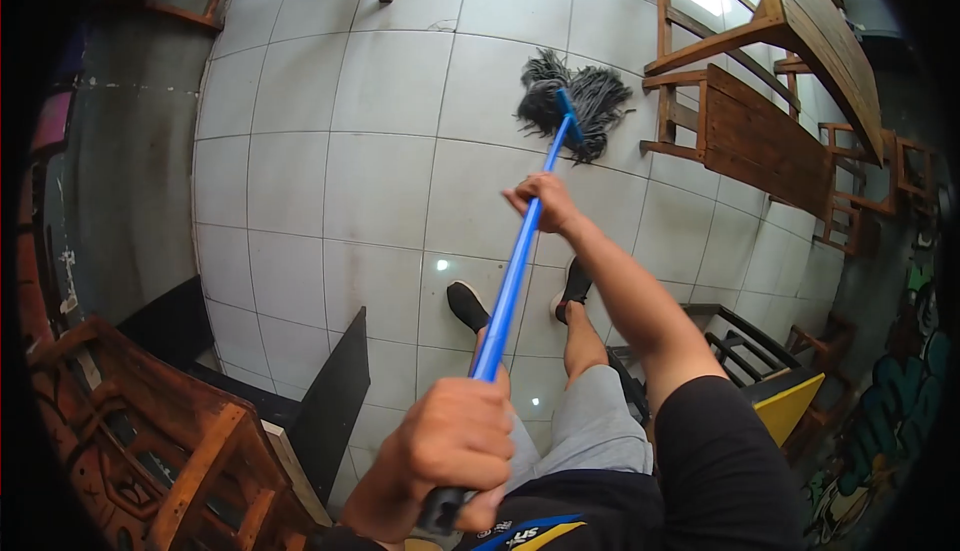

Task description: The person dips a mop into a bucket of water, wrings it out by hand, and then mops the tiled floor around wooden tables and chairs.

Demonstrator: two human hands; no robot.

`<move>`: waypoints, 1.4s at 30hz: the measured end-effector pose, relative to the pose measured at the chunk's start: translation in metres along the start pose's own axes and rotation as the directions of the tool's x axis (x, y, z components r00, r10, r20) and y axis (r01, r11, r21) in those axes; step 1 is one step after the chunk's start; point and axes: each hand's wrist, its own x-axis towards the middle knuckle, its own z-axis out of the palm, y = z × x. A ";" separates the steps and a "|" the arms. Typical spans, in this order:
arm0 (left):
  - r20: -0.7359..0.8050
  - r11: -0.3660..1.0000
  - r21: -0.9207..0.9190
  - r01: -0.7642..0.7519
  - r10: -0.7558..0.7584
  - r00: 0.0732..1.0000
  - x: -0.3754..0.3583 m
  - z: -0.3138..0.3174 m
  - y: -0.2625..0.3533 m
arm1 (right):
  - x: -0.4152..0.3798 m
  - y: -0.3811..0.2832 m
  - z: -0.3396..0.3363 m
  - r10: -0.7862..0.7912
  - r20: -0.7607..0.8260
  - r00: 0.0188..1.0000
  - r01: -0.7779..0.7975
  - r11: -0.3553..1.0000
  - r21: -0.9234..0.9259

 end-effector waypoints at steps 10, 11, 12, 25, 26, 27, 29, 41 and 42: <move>0.245 0.985 0.135 0.105 -0.136 0.960 -0.004 -0.010 0.116 | -0.006 -0.184 0.092 -0.274 0.235 0.933 0.119 0.848 0.517; 0.237 0.982 0.160 0.103 -0.139 0.961 -0.002 -0.005 0.116 | -0.004 -0.188 0.089 -0.280 0.221 0.934 0.130 0.845 0.519; 0.252 0.981 0.165 0.101 -0.141 0.957 0.000 -0.004 0.115 | -0.005 -0.189 0.084 -0.320 0.308 0.896 0.120 0.842 0.526; 0.222 0.958 -0.166 0.232 -0.193 0.956 0.146 0.190 0.003 | -0.206 0.083 -0.131 0.036 0.265 0.963 -0.104 0.964 0.244; 0.295 0.961 -0.214 0.176 -0.108 0.949 0.153 0.222 -0.025 | -0.239 0.118 -0.152 0.099 0.218 0.971 -0.143 0.970 0.195; 0.437 0.954 -0.239 0.180 -0.060 0.898 0.163 0.251 -0.052 | -0.272 0.156 -0.160 0.167 0.122 0.978 -0.185 0.970 0.155; 0.479 0.964 -0.216 0.157 -0.036 0.877 0.171 0.328 -0.101 | -0.331 0.240 -0.176 0.226 -0.109 0.968 -0.219 0.973 0.076; 0.613 0.997 -0.038 0.065 -0.028 0.789 0.220 0.419 -0.128 | -0.344 0.288 -0.202 0.403 -0.589 0.700 -0.246 0.911 0.331; 0.560 0.989 -0.141 0.053 0.035 0.828 0.213 0.411 -0.119 | -0.334 0.270 -0.199 0.384 -0.576 0.722 -0.196 0.912 0.361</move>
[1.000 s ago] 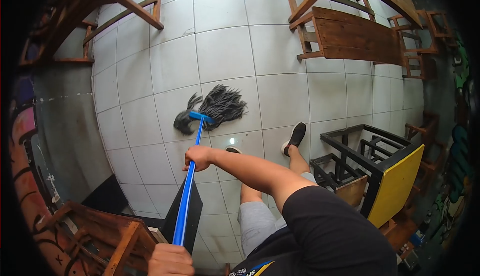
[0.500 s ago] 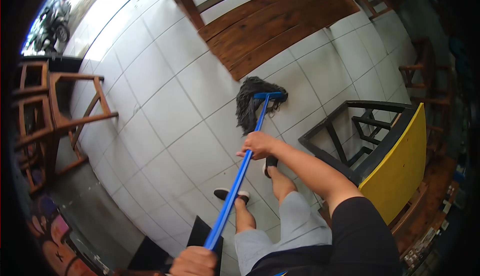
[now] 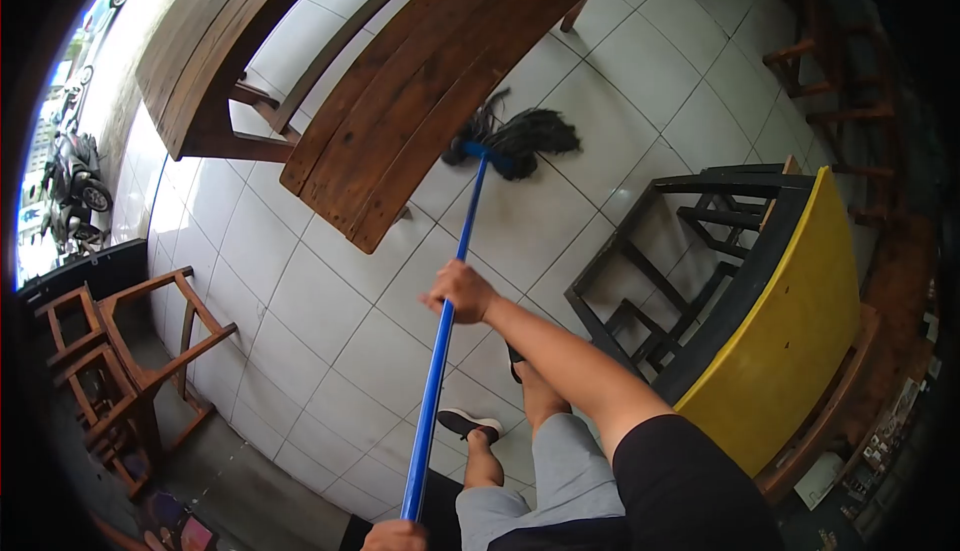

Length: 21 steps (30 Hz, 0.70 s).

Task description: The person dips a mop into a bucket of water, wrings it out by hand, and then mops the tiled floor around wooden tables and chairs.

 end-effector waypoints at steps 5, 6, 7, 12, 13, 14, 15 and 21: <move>-0.017 0.982 0.184 0.036 -0.034 0.999 -0.041 0.005 -0.008 | 0.008 0.017 0.035 -0.169 0.050 0.984 0.172 0.982 -0.073; 0.003 0.984 0.177 0.011 -0.012 1.000 -0.036 0.012 -0.026 | 0.013 0.032 0.030 -0.194 0.030 0.980 0.196 0.975 -0.100; -0.004 0.983 0.183 0.030 -0.030 1.000 -0.044 0.015 -0.045 | 0.019 0.051 0.020 -0.215 0.019 0.976 0.215 0.968 -0.130; -0.226 0.965 0.256 -0.061 0.121 0.967 -0.031 0.029 -0.178 | 0.088 0.165 -0.050 -0.199 0.076 0.977 0.212 0.948 -0.236; -0.262 0.975 0.208 -0.079 0.134 0.956 -0.010 0.026 -0.186 | 0.099 0.170 -0.072 -0.150 0.090 0.985 0.170 0.944 -0.283; -0.312 0.982 0.161 -0.095 0.142 0.940 0.006 0.023 -0.186 | 0.100 0.170 -0.087 -0.100 0.115 0.988 0.133 0.935 -0.329; -0.336 0.993 0.105 -0.048 0.081 0.938 0.018 0.018 -0.174 | 0.089 0.160 -0.095 -0.061 0.081 0.995 0.084 0.940 -0.331; -0.340 0.993 -0.116 0.015 -0.054 0.939 0.013 0.017 -0.135 | -0.011 0.132 -0.106 0.061 -0.144 0.988 -0.109 0.928 -0.357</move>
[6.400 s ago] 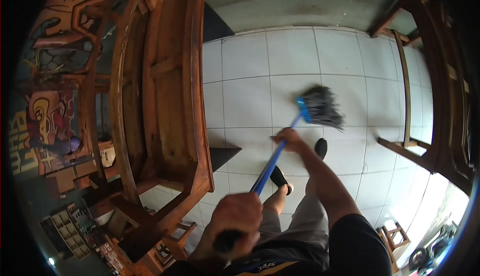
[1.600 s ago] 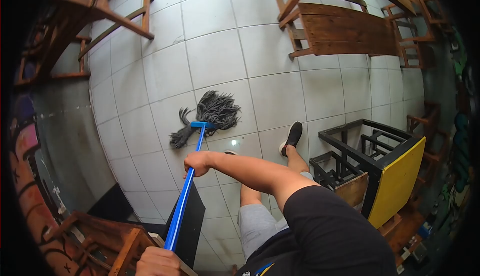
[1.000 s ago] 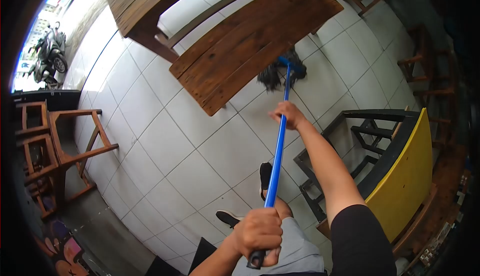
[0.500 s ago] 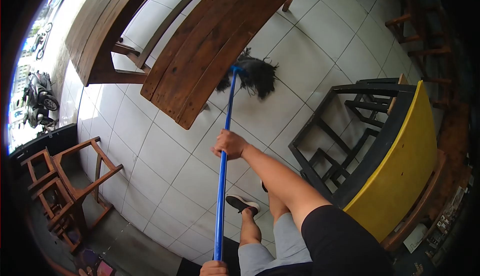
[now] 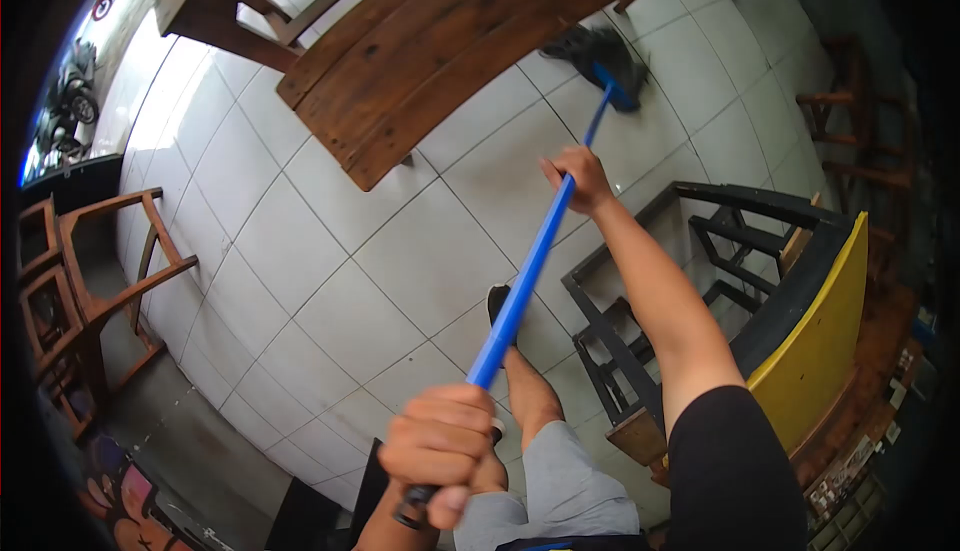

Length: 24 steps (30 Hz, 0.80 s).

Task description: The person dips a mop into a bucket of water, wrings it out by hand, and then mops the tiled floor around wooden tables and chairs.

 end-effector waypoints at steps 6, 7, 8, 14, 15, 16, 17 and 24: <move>0.245 0.993 0.113 -0.026 -0.002 0.970 -0.021 -0.010 0.096 | -0.004 -0.107 0.050 -0.082 -0.080 0.993 0.098 0.969 0.228; 0.311 0.993 0.107 -0.051 0.015 0.950 -0.023 -0.019 0.106 | 0.005 -0.129 0.061 -0.116 -0.040 0.993 0.122 0.959 0.255; 0.321 0.989 0.123 -0.084 0.041 0.946 -0.031 -0.023 0.114 | 0.014 -0.147 0.075 -0.176 -0.047 0.983 0.182 0.937 0.297; 0.323 0.923 0.379 -0.064 -0.067 0.944 -0.055 -0.015 0.116 | 0.048 -0.181 0.112 -0.434 0.373 0.820 0.331 0.892 0.308; 0.345 0.924 0.373 -0.079 -0.059 0.937 -0.055 -0.019 0.112 | 0.050 -0.176 0.110 -0.435 0.457 0.776 0.311 0.894 0.323; 0.333 0.943 0.320 -0.090 -0.023 0.943 -0.047 -0.020 0.112 | 0.053 -0.172 0.106 -0.427 0.449 0.785 0.305 0.897 0.320; 0.318 0.957 0.270 -0.101 0.010 0.948 -0.039 -0.021 0.112 | 0.059 -0.168 0.102 -0.422 0.434 0.796 0.298 0.897 0.326; 0.055 0.996 0.083 -0.044 0.040 0.998 -0.009 -0.023 0.043 | 0.051 -0.049 0.033 -0.207 0.335 0.919 0.181 0.978 0.107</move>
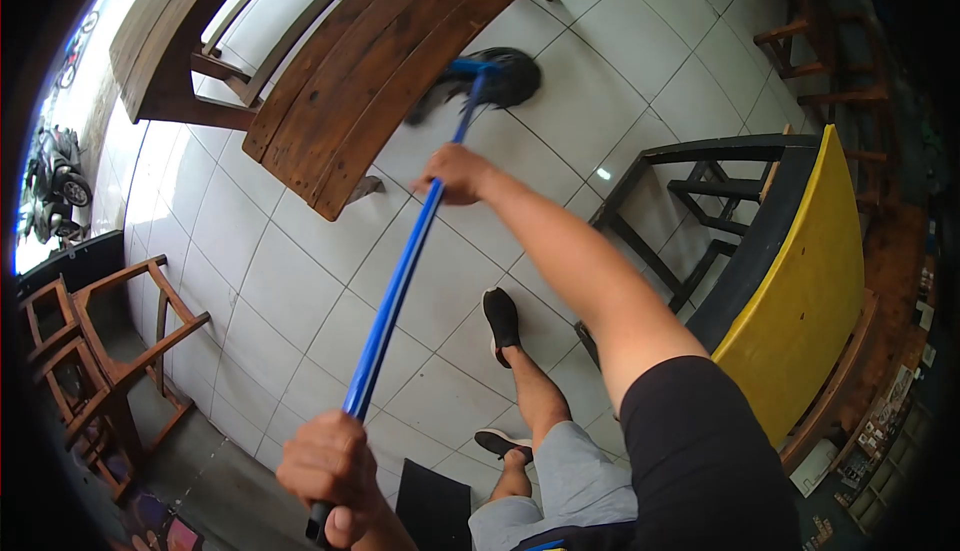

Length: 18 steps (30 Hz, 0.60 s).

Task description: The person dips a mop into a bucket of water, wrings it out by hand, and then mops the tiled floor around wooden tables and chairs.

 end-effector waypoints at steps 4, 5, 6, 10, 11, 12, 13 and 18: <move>-0.068 0.981 -0.187 0.057 -0.071 0.995 -0.008 0.029 -0.043 | -0.093 0.029 -0.033 0.284 -0.075 0.956 -0.290 0.953 -0.086; -0.086 0.975 -0.208 0.075 -0.095 0.992 -0.017 0.034 -0.044 | -0.115 0.023 -0.032 0.385 -0.037 0.922 -0.387 0.918 -0.084; -0.053 0.973 -0.214 0.087 -0.101 0.994 -0.030 0.034 -0.042 | -0.133 0.016 -0.025 0.445 0.011 0.896 -0.440 0.889 -0.130; -0.041 0.980 -0.175 0.090 -0.099 0.994 -0.074 0.032 0.009 | -0.157 -0.033 0.015 0.294 -0.121 0.948 -0.304 0.950 -0.072; -0.089 0.989 -0.129 0.075 -0.087 0.992 -0.087 0.026 0.026 | -0.150 -0.056 0.020 0.319 -0.085 0.944 -0.321 0.947 -0.004; -0.064 0.992 -0.108 0.061 -0.068 0.996 -0.099 0.022 0.043 | -0.143 -0.074 0.033 0.254 -0.089 0.963 -0.254 0.967 0.005; -0.037 0.994 -0.098 0.051 -0.055 0.998 -0.114 0.018 0.062 | -0.141 -0.096 0.045 0.197 -0.093 0.976 -0.197 0.980 0.011; -0.016 0.996 0.063 0.063 -0.063 0.998 -0.229 0.002 0.167 | -0.148 -0.232 0.127 -0.004 0.113 0.994 0.000 0.999 0.033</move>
